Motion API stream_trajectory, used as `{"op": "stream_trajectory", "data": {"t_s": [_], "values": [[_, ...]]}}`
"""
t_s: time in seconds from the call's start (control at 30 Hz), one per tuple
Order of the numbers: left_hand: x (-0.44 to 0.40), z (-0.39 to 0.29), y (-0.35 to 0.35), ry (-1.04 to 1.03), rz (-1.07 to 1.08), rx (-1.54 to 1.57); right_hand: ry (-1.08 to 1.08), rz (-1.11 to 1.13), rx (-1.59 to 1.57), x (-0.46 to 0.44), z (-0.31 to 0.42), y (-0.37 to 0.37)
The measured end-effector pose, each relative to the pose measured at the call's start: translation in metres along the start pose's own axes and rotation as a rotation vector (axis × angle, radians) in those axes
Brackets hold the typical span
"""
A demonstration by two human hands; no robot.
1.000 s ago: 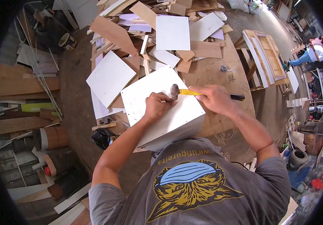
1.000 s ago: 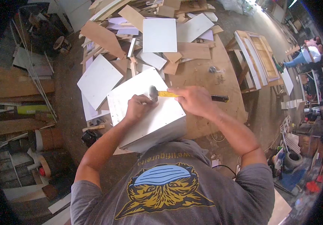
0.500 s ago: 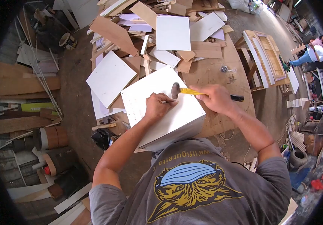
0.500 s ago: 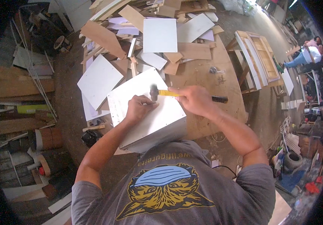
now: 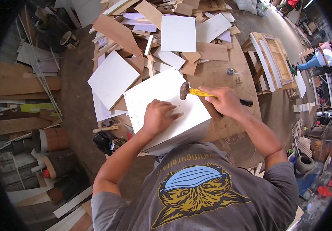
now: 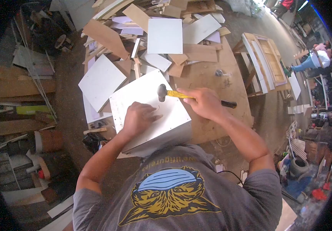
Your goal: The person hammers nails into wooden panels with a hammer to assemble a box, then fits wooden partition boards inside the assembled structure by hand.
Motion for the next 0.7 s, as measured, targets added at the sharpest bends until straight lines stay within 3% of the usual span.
{"op": "stream_trajectory", "data": {"t_s": [0.07,0.27,0.47,0.7], "values": [[0.016,-0.014,0.006,-0.173,0.019,-0.166,0.013,-0.003,-0.006,0.002,0.0,0.0],[0.028,-0.025,0.006,-0.235,0.076,-0.304,0.036,0.029,0.015,-0.001,0.006,-0.001],[0.024,-0.038,0.021,-0.193,0.309,-0.344,0.033,0.072,0.084,0.006,0.016,0.003],[0.025,-0.027,0.014,-0.155,0.389,-0.304,0.034,0.089,0.062,0.001,0.008,-0.003]]}}
Point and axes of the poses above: each hand's wrist, its own x-axis away from the middle knuckle, its own y-axis out of the back of the hand, z = x × y, the point moved 2 cm from there along -x, towards the middle knuckle, and after that the axes turned 11 degrees about -y, right-handed, at the moved point
